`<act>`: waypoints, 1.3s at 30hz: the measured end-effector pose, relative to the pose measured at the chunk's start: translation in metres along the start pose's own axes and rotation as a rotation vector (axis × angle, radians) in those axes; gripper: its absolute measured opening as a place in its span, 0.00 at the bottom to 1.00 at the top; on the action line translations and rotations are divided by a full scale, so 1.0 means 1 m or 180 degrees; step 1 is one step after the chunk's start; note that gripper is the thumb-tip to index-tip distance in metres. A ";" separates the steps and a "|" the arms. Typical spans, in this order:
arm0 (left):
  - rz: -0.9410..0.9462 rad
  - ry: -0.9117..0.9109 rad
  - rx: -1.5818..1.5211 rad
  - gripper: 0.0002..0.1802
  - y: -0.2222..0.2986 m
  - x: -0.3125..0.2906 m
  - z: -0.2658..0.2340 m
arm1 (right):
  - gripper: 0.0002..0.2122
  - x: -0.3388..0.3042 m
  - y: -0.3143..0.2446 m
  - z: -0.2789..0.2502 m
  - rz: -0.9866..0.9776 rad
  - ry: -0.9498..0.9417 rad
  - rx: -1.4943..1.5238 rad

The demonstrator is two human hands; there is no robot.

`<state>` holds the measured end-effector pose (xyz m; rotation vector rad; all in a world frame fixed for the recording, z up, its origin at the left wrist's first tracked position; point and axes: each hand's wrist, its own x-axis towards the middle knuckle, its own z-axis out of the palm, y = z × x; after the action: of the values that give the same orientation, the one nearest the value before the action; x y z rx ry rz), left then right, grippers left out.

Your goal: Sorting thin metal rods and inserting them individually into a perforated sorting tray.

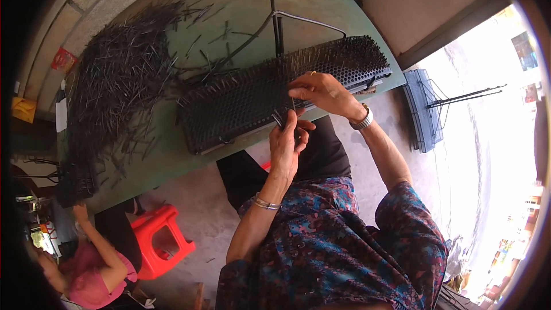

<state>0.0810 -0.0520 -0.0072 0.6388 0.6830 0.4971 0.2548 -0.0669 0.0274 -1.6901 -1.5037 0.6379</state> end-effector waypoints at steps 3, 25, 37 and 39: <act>0.0036 -0.0048 0.0148 0.22 0.004 -0.002 0.006 | 0.12 -0.006 -0.001 0.000 0.0553 -0.0419 0.1037; -0.0253 0.0154 -0.0186 0.15 -0.011 0.014 0.000 | 0.04 0.024 0.008 -0.041 -0.0306 0.1444 -0.0095; -0.0414 0.0244 -0.0291 0.16 0.002 0.007 0.012 | 0.04 0.045 0.032 -0.050 -0.0567 0.0968 -0.0494; -0.0390 0.0110 -0.0354 0.17 0.000 0.009 0.004 | 0.03 0.047 0.033 -0.052 -0.0613 0.0907 -0.0561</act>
<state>0.0898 -0.0484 -0.0084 0.4817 0.7176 0.4301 0.3237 -0.0324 0.0370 -1.6581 -1.5242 0.1579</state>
